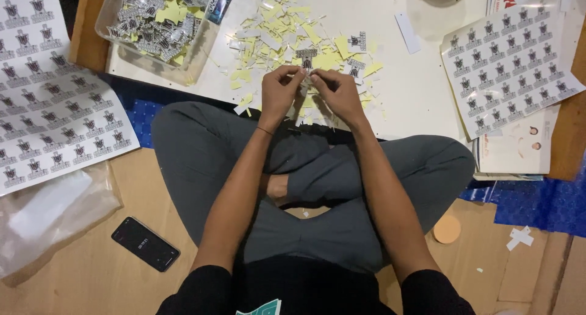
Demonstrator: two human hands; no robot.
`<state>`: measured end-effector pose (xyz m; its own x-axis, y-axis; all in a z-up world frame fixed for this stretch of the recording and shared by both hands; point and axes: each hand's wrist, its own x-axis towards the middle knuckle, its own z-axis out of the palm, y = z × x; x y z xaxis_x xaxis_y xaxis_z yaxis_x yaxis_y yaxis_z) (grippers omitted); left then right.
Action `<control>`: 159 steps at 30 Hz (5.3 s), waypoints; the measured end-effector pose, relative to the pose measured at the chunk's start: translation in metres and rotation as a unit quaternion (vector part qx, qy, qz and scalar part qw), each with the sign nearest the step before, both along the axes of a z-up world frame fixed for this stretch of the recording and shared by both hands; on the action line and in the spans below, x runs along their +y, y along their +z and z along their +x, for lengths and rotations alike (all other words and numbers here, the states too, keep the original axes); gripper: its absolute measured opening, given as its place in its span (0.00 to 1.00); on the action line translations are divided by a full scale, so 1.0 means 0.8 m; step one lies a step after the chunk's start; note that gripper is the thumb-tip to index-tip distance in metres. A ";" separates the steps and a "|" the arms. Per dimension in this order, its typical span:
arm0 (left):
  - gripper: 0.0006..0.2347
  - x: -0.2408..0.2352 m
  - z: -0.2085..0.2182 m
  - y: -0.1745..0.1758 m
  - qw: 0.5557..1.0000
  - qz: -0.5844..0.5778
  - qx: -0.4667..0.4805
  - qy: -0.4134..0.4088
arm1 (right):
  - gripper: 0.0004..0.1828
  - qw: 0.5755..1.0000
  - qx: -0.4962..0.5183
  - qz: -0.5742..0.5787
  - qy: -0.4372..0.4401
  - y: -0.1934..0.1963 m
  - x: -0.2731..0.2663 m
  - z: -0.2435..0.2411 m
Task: Using a weeding tool to peel small square labels from a backing sheet and placing them into a plastic container.
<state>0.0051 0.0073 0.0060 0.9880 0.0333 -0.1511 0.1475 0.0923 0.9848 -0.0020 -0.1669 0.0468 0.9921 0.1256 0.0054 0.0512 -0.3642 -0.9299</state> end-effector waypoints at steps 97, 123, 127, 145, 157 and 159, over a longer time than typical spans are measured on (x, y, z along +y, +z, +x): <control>0.27 -0.064 0.133 -0.068 0.897 0.384 -0.130 -0.176 | 0.44 0.933 0.259 -0.185 -0.168 -0.102 -0.149 0.042; 0.23 -0.087 0.165 0.071 0.947 0.255 -0.170 -0.092 | 0.68 0.890 0.314 -0.285 -0.168 -0.030 -0.092 0.032; 0.19 -0.041 0.123 0.133 0.989 -0.015 -0.012 -0.144 | 0.70 0.882 0.319 -0.294 -0.181 -0.036 -0.098 0.045; 0.12 -0.011 0.057 0.063 0.997 -0.054 -0.049 -0.032 | 0.26 0.917 0.185 -0.173 -0.309 -0.062 -0.116 0.004; 0.13 -0.018 0.054 0.026 0.993 -0.058 -0.063 -0.083 | 0.16 0.994 0.040 0.054 -0.086 0.009 -0.033 0.031; 0.13 -0.022 0.057 0.036 0.993 -0.051 -0.067 -0.077 | 0.12 0.996 -0.004 0.035 -0.076 0.012 -0.033 0.045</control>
